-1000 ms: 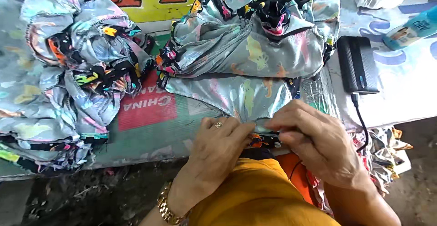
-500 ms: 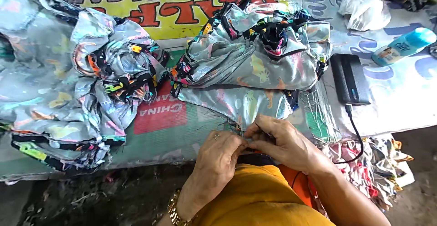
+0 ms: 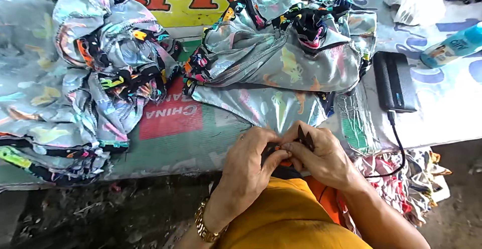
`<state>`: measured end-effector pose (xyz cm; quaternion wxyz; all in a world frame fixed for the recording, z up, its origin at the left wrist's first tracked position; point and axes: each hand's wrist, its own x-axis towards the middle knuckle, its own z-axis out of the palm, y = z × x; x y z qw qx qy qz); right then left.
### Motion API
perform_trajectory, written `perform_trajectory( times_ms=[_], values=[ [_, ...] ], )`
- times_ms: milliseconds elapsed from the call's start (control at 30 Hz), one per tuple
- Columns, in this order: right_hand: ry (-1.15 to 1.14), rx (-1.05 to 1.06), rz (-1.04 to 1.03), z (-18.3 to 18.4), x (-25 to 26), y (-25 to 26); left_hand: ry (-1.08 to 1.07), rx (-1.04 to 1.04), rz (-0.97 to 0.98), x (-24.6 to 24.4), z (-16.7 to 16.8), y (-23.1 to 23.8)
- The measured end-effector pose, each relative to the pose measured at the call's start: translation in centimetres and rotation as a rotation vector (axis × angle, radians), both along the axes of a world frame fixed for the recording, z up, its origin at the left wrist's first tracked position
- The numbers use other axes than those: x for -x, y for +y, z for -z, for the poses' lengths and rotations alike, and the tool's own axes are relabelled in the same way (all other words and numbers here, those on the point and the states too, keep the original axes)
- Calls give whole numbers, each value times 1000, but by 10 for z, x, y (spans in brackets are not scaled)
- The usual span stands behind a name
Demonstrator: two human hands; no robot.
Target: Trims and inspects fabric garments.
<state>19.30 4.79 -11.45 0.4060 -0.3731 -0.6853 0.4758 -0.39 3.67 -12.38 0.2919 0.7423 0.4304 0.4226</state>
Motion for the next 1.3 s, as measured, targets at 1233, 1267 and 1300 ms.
perform_trajectory(
  times_ms=[1233,1267,1300],
  values=[
    [-659,-395,96,-17,2,-19,48,-26,-32,10,-4,-8],
    [-661,-402,108,-16,2,-21,22,-23,-48,9,-4,-9],
    [-667,-411,115,-15,2,-22,2,-28,-66,8,-3,-12]
  ],
)
